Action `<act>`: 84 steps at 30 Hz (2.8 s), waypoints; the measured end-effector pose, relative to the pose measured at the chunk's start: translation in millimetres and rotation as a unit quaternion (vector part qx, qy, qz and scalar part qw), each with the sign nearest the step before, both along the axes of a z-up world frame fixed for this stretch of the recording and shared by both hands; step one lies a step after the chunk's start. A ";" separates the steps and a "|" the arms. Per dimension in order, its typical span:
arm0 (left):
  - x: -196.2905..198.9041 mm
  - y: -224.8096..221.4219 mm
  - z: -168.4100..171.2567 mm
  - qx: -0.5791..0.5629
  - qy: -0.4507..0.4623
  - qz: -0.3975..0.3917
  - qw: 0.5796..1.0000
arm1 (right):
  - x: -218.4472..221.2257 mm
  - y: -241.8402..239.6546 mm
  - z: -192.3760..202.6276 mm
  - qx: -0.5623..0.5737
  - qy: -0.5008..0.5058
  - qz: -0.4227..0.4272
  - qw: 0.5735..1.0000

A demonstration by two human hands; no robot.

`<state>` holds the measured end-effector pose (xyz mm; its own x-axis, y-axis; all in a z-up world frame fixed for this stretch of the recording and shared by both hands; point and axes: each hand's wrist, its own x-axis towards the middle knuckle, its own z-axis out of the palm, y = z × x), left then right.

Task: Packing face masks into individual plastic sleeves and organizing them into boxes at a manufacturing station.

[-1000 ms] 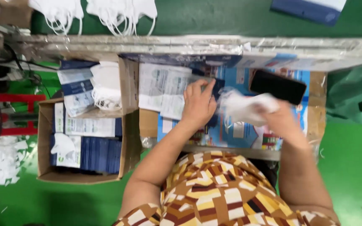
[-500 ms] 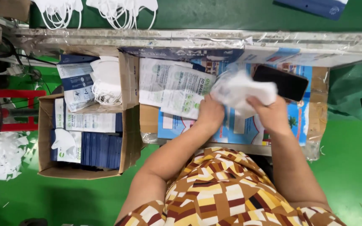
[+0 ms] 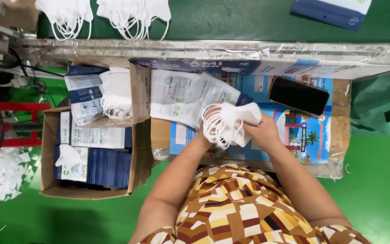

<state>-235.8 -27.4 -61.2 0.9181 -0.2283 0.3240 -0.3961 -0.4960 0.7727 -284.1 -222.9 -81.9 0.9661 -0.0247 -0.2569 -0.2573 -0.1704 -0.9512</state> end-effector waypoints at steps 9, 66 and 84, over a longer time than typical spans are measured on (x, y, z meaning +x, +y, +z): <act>-22.8 -8.1 3.1 -0.073 0.140 -0.034 0.987 | 1.9 -20.8 -7.9 0.147 0.075 0.061 0.984; 238.2 187.8 86.3 0.146 0.048 0.182 0.971 | -11.8 -69.8 5.3 0.195 0.005 -0.051 0.979; -11.7 -27.4 5.2 -0.057 0.083 -0.141 0.985 | -13.8 -74.4 -10.9 0.218 -0.048 -0.140 0.965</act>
